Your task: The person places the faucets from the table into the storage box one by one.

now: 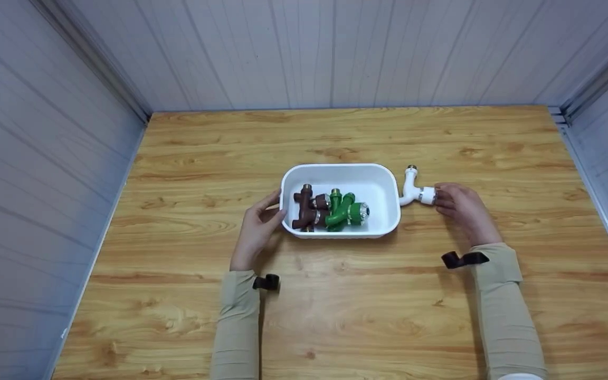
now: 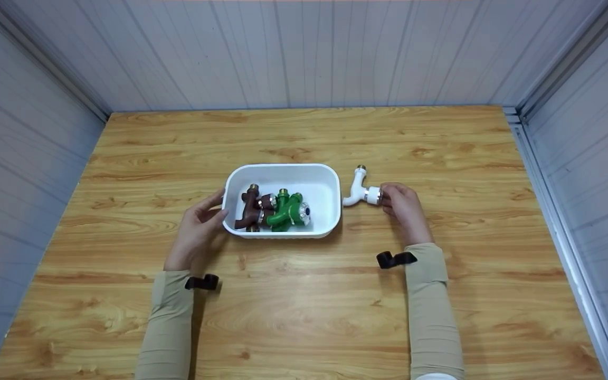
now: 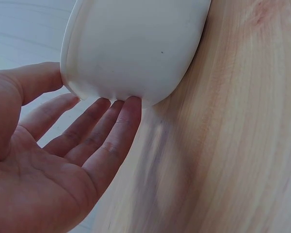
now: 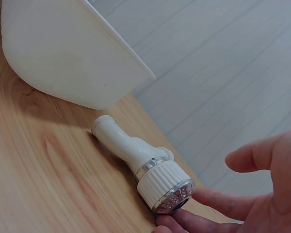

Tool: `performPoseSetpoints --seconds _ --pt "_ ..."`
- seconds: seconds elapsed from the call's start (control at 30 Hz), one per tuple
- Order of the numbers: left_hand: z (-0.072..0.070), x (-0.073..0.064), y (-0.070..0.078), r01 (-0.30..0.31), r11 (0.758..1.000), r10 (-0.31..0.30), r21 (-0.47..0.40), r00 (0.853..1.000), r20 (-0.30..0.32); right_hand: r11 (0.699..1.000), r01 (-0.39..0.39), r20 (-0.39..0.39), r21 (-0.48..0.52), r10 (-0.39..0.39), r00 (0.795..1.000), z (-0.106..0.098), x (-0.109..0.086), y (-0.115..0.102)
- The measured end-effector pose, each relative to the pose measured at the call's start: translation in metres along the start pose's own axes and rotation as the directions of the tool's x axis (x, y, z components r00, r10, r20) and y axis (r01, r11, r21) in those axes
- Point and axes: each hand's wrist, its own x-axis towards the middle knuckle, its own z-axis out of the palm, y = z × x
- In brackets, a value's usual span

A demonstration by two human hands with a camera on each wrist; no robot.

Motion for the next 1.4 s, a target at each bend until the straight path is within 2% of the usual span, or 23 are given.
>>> performPoseSetpoints --seconds 0.13,0.23,0.33,0.5,0.6,0.77,1.1,1.23,1.4 --pt "0.003 -0.004 0.016 0.022 1.0 -0.022 0.0 1.0 0.016 1.0 0.011 -0.013 -0.019 -0.011 1.0 0.003 0.0 0.001" --pt "0.003 -0.005 0.019 0.043 0.999 -0.043 0.012 0.999 0.016 1.0 0.02 -0.016 -0.024 -0.021 1.0 0.005 0.001 0.001" --pt "0.001 -0.004 0.015 0.051 0.999 -0.051 0.017 0.999 0.009 0.999 0.026 -0.019 -0.022 -0.026 0.999 0.006 0.001 0.001" --pt "-0.001 0.001 -0.002 0.036 0.999 -0.036 0.015 0.999 -0.015 0.999 0.032 -0.012 -0.021 -0.032 0.999 0.006 0.0 0.001" --pt "-0.001 0.002 -0.007 0.024 0.999 -0.024 0.022 0.999 -0.022 0.999 0.039 -0.002 -0.023 -0.039 0.999 0.006 0.0 0.001" --pt "-0.001 0.002 -0.009 0.01 1.0 -0.01 0.014 1.0 -0.016 0.998 0.04 -0.007 -0.051 -0.04 0.999 0.008 0.001 0.001" --pt "-0.003 0.004 -0.004 0.017 1.0 -0.016 -0.024 0.999 0.03 0.985 0.021 -0.084 -0.172 -0.036 0.996 0.013 0.005 0.003" --pt "-0.003 0.004 -0.005 0.025 1.0 -0.025 -0.002 1.0 0.013 0.974 0.01 -0.108 -0.227 -0.035 0.994 0.014 0.006 0.003" --pt "-0.002 0.003 -0.007 0.019 0.999 -0.018 0.037 1.0 -0.015 0.955 0.029 -0.102 -0.294 -0.061 0.993 0.013 0.006 0.005"
